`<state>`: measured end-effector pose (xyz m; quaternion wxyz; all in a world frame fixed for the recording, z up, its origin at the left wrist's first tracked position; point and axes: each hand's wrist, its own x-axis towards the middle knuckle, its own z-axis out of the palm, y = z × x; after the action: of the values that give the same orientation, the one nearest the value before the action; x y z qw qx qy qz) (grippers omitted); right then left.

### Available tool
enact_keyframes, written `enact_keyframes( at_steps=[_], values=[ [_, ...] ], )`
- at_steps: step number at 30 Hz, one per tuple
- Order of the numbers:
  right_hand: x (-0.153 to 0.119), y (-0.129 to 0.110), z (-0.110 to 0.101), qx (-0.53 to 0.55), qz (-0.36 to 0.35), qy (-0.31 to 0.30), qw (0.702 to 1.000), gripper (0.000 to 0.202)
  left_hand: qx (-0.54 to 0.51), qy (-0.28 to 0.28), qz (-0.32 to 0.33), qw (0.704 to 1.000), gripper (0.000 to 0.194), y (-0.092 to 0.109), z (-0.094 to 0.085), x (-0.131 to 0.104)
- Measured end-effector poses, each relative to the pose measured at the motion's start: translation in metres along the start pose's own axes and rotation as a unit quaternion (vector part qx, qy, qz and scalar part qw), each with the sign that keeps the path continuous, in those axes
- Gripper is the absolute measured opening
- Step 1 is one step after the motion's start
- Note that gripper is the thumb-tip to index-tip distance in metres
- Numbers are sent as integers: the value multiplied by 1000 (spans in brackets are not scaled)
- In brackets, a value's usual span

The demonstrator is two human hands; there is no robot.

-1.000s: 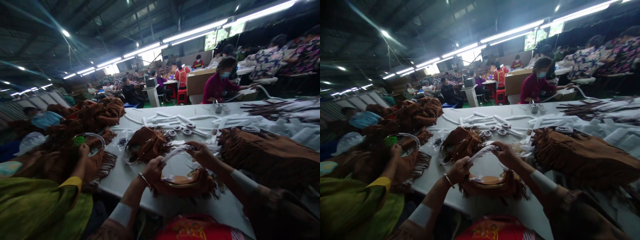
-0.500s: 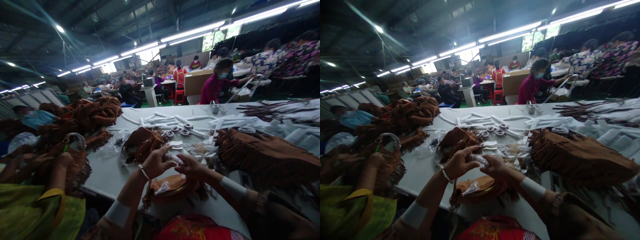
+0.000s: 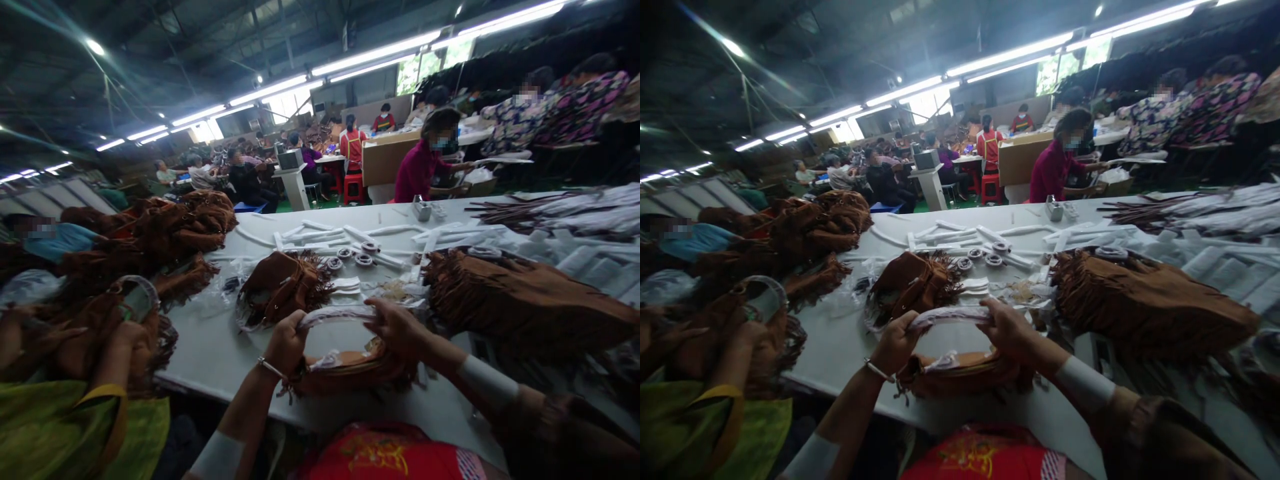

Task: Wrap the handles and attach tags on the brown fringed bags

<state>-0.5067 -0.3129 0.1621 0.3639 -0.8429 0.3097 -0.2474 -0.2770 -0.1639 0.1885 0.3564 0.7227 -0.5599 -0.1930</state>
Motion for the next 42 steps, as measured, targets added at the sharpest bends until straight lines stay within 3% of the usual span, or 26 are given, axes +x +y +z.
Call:
enact_keyframes(
  at_steps=[3, 5, 7, 10, 13, 17, 18, 21, 23, 25, 27, 29, 32, 35, 38, 40, 42],
  values=[
    [7, -33, -2, -109, -136, 3, 985, 65, -31, -10, 12, 999, 24, 27, 6, 9],
    [15, -45, 2, -105, -175, -21, 979, 50, -63, -22, 30, 997, 20, 35, 8, 12],
    [23, -44, 7, -76, -134, -12, 988, 31, -73, -37, 29, 996, 19, 31, 8, 11],
    [32, -30, 10, -40, -54, 12, 998, 19, -70, -56, -2, 996, 25, 10, 5, 2],
    [39, -21, 10, 16, -49, 6, 999, 18, -109, -82, 1, 991, 31, -18, 7, -14],
    [49, -23, 13, 71, -45, 24, 996, 19, -139, -130, -5, 982, 82, -54, 22, -34],
    [52, -24, 13, 68, -35, 26, 997, 19, -125, -126, -3, 984, 83, -62, 27, -37],
    [53, -27, 10, 15, -16, 49, 999, 24, -61, -66, 20, 996, 57, -80, 39, -41],
    [43, -31, 5, -59, -68, 96, 991, 34, -36, -26, 12, 999, 38, -87, 42, -40],
    [26, -36, 5, -118, -170, 126, 970, 42, -36, -1, -13, 999, 26, -90, 42, -39],
    [7, -37, 15, -123, -277, 78, 950, 38, -51, 15, -37, 998, 24, -89, 43, -37],
    [-5, -32, 36, -101, -320, -27, 942, 30, -79, 17, -55, 995, 25, -86, 45, -35],
    [-2, -17, 75, -109, -242, -160, 951, 30, -101, 12, -60, 993, 24, -82, 52, -32],
    [11, -7, 96, -135, -177, -235, 946, 17, -60, 17, -45, 997, 24, -75, 56, -30],
    [12, -4, 97, -113, -135, -238, 955, 23, -21, 33, -47, 998, 23, -63, 55, -30],
    [7, -4, 95, -20, -17, -242, 970, 23, -35, 35, -62, 997, 18, -54, 56, -31],
    [1, -5, 97, 97, 119, -246, 957, 22, -65, 27, -78, 994, 23, -46, 60, -33]
  ],
)
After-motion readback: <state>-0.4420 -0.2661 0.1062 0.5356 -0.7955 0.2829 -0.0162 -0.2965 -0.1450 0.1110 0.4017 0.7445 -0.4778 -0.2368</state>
